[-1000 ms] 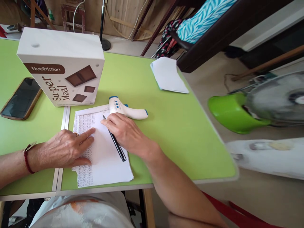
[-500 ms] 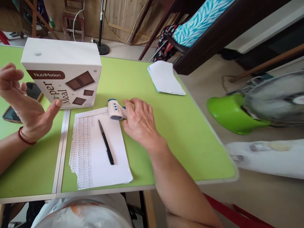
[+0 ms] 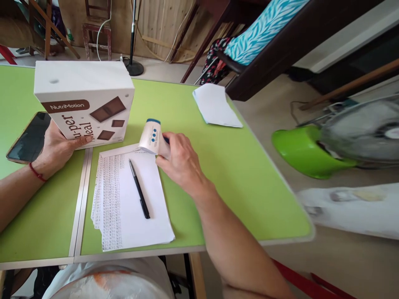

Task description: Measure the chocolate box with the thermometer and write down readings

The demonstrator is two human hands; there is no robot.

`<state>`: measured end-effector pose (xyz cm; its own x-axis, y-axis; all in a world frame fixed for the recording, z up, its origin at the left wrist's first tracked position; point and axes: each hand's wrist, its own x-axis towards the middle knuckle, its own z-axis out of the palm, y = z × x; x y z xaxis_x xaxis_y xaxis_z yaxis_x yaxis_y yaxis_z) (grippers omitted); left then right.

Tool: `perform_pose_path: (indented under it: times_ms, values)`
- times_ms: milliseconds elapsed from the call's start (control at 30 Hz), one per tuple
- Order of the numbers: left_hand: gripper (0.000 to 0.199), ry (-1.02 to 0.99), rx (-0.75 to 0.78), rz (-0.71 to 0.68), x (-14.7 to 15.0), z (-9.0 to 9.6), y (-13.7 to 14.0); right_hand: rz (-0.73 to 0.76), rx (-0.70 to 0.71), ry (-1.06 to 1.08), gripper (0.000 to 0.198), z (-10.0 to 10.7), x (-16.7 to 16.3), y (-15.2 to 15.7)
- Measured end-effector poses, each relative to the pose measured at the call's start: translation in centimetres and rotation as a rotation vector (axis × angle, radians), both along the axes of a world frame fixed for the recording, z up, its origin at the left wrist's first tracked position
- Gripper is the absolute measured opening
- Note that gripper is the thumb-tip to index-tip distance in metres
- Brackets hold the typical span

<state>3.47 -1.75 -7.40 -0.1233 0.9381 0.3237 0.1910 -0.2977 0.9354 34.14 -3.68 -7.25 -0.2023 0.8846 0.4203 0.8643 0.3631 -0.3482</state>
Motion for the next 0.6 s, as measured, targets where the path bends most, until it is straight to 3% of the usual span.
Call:
perform_pose_path:
  times_ms: [100, 167, 233, 333, 600]
  values:
    - [0.068, 0.021, -0.001, 0.102, 0.3, 0.7, -0.9, 0.124, -0.099, 0.479, 0.033, 0.8, -1.6, -1.9]
    - [0.058, -0.038, 0.013, 0.065, 0.6, 0.8, -1.4, 0.279, -0.287, 0.728, 0.023, 1.4, -2.6, -3.6]
    - [0.051, -0.1, -0.007, -0.025, 1.0, 0.8, -1.9, 0.384, -0.474, 0.885, 0.025, 1.8, -3.5, -5.3]
    - [0.051, -0.121, -0.088, -0.109, 1.5, 0.6, -2.4, 0.434, -0.617, 0.983, 0.028, 1.9, -4.4, -6.8]
    - [0.05, -0.067, -0.133, -0.165, 1.6, 0.5, -2.6, 0.459, -0.779, 0.959, 0.013, 0.9, -6.1, -6.7]
